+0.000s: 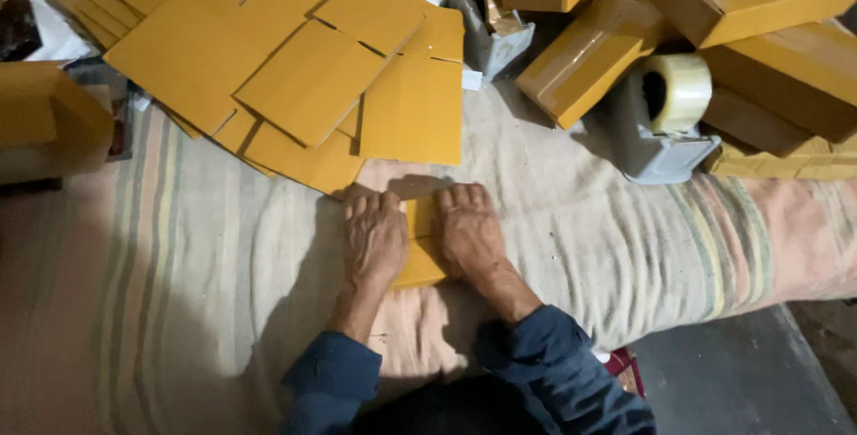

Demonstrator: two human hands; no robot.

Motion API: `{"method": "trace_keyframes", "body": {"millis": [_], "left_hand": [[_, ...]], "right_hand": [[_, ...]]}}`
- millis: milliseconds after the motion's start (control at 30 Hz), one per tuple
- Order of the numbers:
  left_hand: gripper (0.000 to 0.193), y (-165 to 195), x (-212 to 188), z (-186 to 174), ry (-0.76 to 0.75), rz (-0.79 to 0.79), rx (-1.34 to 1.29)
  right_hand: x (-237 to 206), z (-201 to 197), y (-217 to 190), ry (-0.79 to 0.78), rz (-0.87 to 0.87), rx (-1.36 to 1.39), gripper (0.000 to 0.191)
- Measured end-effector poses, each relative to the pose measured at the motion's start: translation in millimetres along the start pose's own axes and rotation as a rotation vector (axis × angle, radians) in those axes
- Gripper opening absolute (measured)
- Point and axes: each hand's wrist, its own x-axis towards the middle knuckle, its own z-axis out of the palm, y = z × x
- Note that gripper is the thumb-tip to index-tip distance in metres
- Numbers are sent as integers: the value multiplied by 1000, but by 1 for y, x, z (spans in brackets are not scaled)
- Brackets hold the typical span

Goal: The person folds flat yellow cardboard mailer boxes into open boxes one at a time, pressing the side walls and bottom flaps into shape by hand and placing each finished box on a pile of completed boxes on the padded work surface.

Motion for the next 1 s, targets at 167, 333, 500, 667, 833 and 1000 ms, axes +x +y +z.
{"method": "trace_keyframes", "body": {"millis": [167, 333, 500, 667, 833, 1000], "left_hand": [[28, -16, 6, -5, -32, -158, -40], [33, 24, 24, 10, 28, -32, -20], [27, 57, 41, 16, -84, 111, -60], [35, 12, 24, 0, 33, 133, -157], [25, -5, 22, -11, -49, -42, -8], [26, 3, 17, -5, 12, 95, -68]], "right_hand": [[-3, -4, 9, 89, 10, 83, 31], [-1, -2, 11, 0, 56, 110, 34], [2, 1, 17, -60, 18, -20, 38], [-5, 6, 20, 61, 48, 114, 42], [-2, 9, 17, 87, 38, 6, 32], [22, 25, -5, -20, -144, -50, 36]]}}
